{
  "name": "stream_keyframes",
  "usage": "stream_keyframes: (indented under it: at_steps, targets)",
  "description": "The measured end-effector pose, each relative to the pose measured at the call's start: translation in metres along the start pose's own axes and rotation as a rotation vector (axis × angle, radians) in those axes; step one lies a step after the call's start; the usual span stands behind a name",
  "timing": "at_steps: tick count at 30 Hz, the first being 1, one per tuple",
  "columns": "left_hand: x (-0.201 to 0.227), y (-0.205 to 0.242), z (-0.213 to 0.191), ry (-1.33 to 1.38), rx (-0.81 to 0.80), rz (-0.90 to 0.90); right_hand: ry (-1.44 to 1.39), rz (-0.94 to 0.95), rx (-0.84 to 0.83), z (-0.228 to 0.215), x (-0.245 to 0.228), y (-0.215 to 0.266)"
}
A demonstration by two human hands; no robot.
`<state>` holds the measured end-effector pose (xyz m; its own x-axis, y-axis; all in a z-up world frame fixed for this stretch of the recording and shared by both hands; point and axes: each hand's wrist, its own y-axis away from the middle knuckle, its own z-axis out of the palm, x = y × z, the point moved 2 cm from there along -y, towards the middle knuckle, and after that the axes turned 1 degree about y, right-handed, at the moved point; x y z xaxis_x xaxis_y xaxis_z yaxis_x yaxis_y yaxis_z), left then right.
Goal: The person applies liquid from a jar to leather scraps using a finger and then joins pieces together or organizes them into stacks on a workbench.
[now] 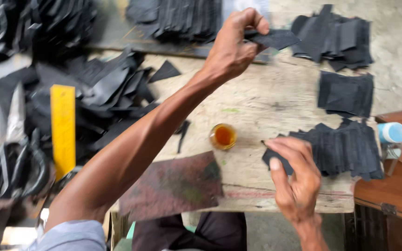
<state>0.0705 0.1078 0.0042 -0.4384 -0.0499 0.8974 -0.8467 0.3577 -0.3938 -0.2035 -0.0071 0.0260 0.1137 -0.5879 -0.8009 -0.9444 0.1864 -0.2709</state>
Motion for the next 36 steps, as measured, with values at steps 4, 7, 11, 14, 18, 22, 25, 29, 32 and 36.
stream_keyframes:
  at_steps: [4, 7, 11, 14, 18, 22, 25, 29, 32, 36]
  targets:
    - [0.035, 0.075, -0.084, 0.42, -0.047, -0.372, 0.36, -0.344, -0.3, 0.027, -0.013, -0.035]
    - [0.06, 0.125, -0.125, 0.464, 0.033, -0.461, 0.485, -0.362, -0.467, 0.043, -0.012, -0.05]
    - [0.084, 0.166, -0.147, 0.284, 0.156, -0.381, 0.553, -0.359, -0.55, 0.057, -0.009, -0.059]
    - [0.1, 0.191, -0.154, 0.326, 0.212, -0.411, 0.559, -0.346, -0.529, 0.053, -0.015, -0.063]
    - [0.117, 0.221, -0.162, -0.035, 0.14, -0.378, 0.491, -0.314, -0.455, 0.033, -0.023, -0.053]
    - [0.109, 0.233, -0.138, 0.336, 0.307, -0.489, 0.436, -0.341, -0.435, 0.034, -0.027, -0.056]
    - [0.097, 0.245, -0.127, 0.317, 0.38, -0.4, 0.512, -0.336, -0.531, 0.041, -0.026, -0.06]
    - [0.086, 0.257, -0.12, 0.542, 0.341, -0.465, 0.514, -0.372, -0.531, 0.039, -0.021, -0.065]
    - [0.088, 0.266, -0.115, 0.69, 0.362, -0.62, 0.539, -0.358, -0.56, 0.042, -0.015, -0.065]
    - [0.093, 0.269, -0.11, 0.742, 0.395, -0.669, 0.564, -0.348, -0.577, 0.038, -0.02, -0.071]
